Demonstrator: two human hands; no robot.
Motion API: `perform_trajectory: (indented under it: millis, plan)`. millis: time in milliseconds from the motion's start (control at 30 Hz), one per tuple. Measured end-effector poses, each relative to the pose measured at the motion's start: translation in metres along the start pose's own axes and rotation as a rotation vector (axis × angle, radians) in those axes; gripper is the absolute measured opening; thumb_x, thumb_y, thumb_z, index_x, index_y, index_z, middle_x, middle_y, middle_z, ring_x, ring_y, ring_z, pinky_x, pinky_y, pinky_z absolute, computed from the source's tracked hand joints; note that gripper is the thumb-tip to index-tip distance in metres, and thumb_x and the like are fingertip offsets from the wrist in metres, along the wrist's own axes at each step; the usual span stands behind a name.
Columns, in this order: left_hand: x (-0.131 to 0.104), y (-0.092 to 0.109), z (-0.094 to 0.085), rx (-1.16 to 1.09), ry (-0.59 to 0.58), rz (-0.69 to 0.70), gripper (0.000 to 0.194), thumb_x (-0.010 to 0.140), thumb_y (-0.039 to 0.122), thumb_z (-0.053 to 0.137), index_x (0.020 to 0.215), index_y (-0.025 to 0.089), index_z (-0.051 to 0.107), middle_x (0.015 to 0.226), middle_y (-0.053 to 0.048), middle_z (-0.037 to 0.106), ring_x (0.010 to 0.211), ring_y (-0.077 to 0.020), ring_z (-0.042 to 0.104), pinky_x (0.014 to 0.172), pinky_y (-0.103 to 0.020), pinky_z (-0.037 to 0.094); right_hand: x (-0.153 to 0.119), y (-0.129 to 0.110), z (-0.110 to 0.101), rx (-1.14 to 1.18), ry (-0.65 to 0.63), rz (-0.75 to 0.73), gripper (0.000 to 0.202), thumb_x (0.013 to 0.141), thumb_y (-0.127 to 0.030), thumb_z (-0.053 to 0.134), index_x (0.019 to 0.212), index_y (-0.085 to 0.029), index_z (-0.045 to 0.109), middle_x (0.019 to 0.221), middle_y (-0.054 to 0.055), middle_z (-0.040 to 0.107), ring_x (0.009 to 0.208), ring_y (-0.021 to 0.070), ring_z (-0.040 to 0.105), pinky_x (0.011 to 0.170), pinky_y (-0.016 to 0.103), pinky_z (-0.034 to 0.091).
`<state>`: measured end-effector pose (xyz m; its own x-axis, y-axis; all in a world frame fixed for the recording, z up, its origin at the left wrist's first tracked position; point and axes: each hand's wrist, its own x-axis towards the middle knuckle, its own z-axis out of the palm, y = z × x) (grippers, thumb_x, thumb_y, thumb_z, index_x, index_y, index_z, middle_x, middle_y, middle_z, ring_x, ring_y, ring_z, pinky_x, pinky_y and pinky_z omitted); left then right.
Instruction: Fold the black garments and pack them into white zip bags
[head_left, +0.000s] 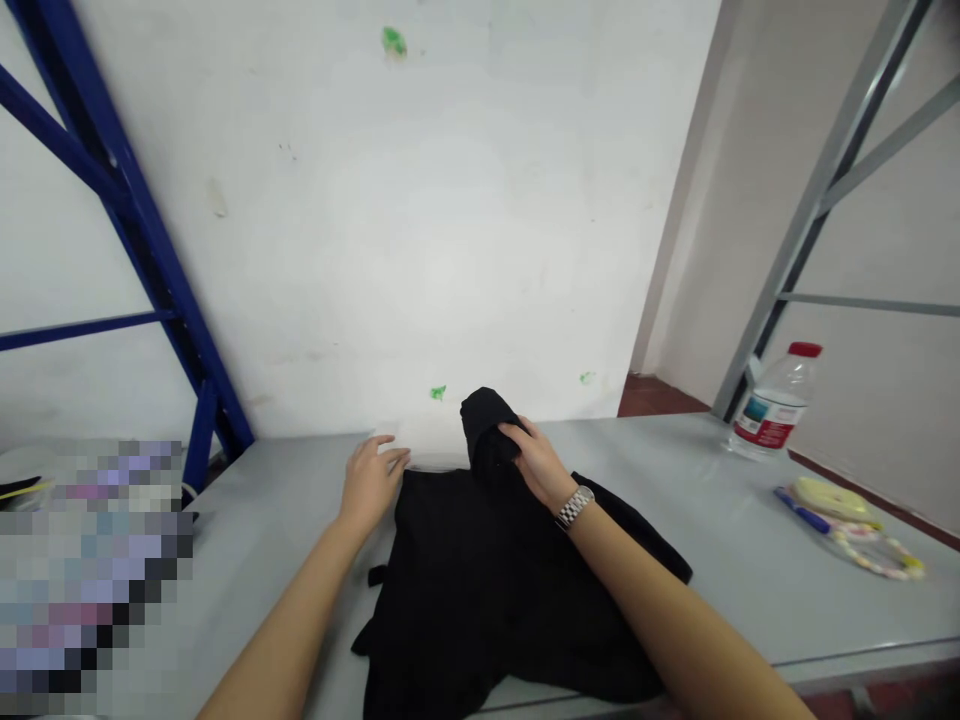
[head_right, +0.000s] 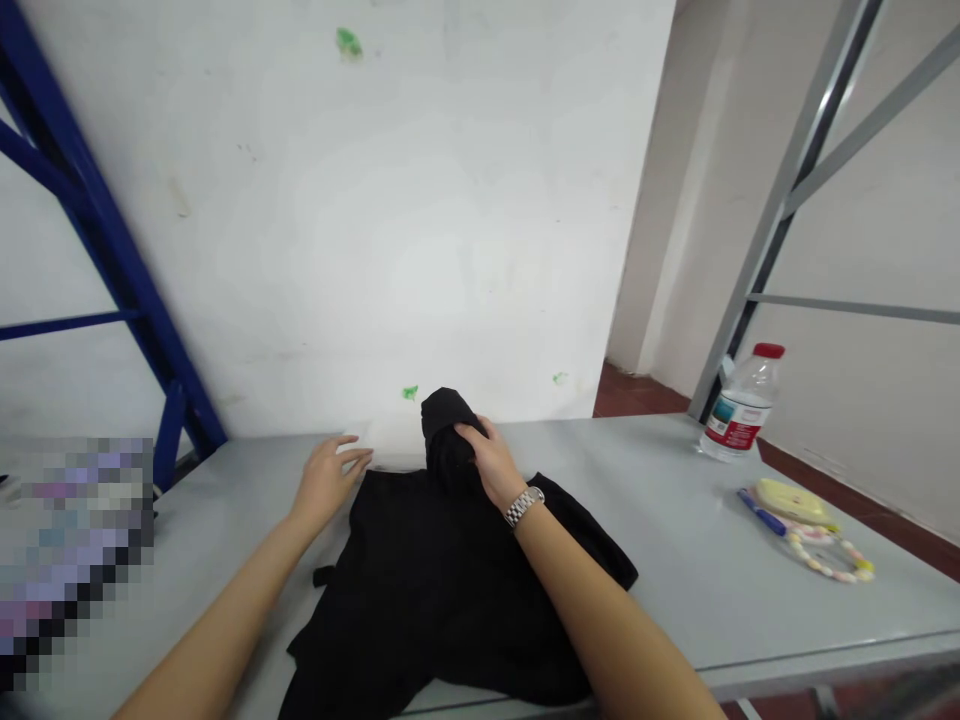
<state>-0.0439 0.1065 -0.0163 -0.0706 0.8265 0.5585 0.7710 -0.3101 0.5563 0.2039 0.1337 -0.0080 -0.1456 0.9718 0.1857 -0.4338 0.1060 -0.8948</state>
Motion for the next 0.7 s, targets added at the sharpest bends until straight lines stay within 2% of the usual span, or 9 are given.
perform_trajectory:
  millis: [67,133,233,267,333,433,500,567,700]
  plan:
    - [-0.001,0.010,-0.001,-0.041,0.031,-0.021,0.025,0.081,0.037,0.054,0.092,0.022,0.070,0.117,-0.011,0.056,0.118,-0.0335,0.042,0.105,-0.052,0.023,-0.002,-0.002,0.002,-0.030,-0.021,-0.005,0.035,0.071,-0.037,0.066,0.102,-0.022,0.059,0.097,0.004,0.065,0.088,0.0201,0.061,0.079,0.033,0.049]
    - [-0.007,0.028,0.002,-0.105,-0.004,-0.009,0.028,0.082,0.041,0.051,0.099,0.023,0.067,0.115,-0.009,0.058,0.114,-0.0284,0.048,0.101,-0.046,0.033,-0.006,-0.006,0.007,-0.111,-0.029,-0.042,0.040,0.073,-0.037,0.063,0.110,-0.025,0.057,0.105,0.003,0.064,0.094,0.0206,0.060,0.084,0.035,0.048]
    - [-0.020,0.056,0.014,-0.318,-0.198,0.001,0.037,0.080,0.042,0.056,0.112,0.023,0.059,0.111,-0.007,0.063,0.099,-0.0220,0.060,0.081,-0.034,0.049,-0.013,-0.010,0.015,-0.298,-0.042,-0.197,0.047,0.077,-0.035,0.059,0.123,-0.031,0.050,0.125,0.000,0.055,0.113,0.0197,0.051,0.098,0.037,0.038]
    - [-0.024,0.062,0.018,-0.407,-0.255,-0.018,0.042,0.078,0.040,0.059,0.115,0.023,0.055,0.112,-0.008,0.063,0.096,-0.0213,0.061,0.076,-0.032,0.051,-0.015,-0.012,0.018,-0.358,-0.059,-0.253,0.046,0.078,-0.034,0.057,0.124,-0.032,0.050,0.130,-0.001,0.052,0.119,0.0190,0.047,0.103,0.036,0.033]
    - [-0.028,0.068,0.024,-0.515,-0.285,-0.069,0.045,0.073,0.035,0.064,0.115,0.020,0.053,0.105,-0.008,0.064,0.088,-0.0204,0.063,0.070,-0.030,0.051,-0.019,-0.012,0.022,-0.454,-0.112,-0.330,0.042,0.082,-0.033,0.052,0.124,-0.032,0.051,0.134,-0.002,0.049,0.124,0.0179,0.041,0.108,0.035,0.025]
    - [-0.026,0.064,0.024,-0.459,-0.199,-0.086,0.023,0.071,0.025,0.060,0.093,0.019,0.059,0.081,-0.003,0.065,0.073,-0.0176,0.061,0.067,-0.029,0.049,-0.021,-0.007,0.023,-0.543,-0.195,-0.357,0.041,0.086,-0.033,0.045,0.127,-0.033,0.050,0.130,-0.002,0.051,0.122,0.0180,0.043,0.108,0.037,0.025]
    - [-0.022,0.062,0.018,-0.414,-0.150,-0.068,0.011,0.071,0.023,0.057,0.082,0.020,0.060,0.075,-0.001,0.063,0.071,-0.0172,0.059,0.070,-0.030,0.046,-0.020,-0.005,0.022,-0.600,-0.213,-0.360,0.041,0.087,-0.032,0.043,0.128,-0.035,0.049,0.123,0.000,0.055,0.115,0.0186,0.047,0.105,0.038,0.029]
    - [-0.019,0.062,0.010,-0.385,-0.085,-0.059,0.008,0.074,0.024,0.054,0.079,0.020,0.059,0.077,-0.001,0.062,0.075,-0.0179,0.057,0.074,-0.030,0.044,-0.020,-0.005,0.021,-0.669,-0.131,-0.406,0.036,0.087,-0.032,0.044,0.122,-0.034,0.055,0.116,0.003,0.055,0.111,0.0199,0.048,0.102,0.038,0.032]
    - [-0.016,0.066,-0.003,-0.300,0.027,-0.050,0.012,0.076,0.028,0.052,0.081,0.021,0.060,0.081,-0.001,0.059,0.079,-0.0181,0.055,0.076,-0.029,0.042,-0.020,-0.018,0.020,-0.654,0.058,-0.528,0.021,0.085,-0.033,0.048,0.090,-0.026,0.067,0.101,0.004,0.057,0.100,0.0214,0.051,0.093,0.035,0.037]
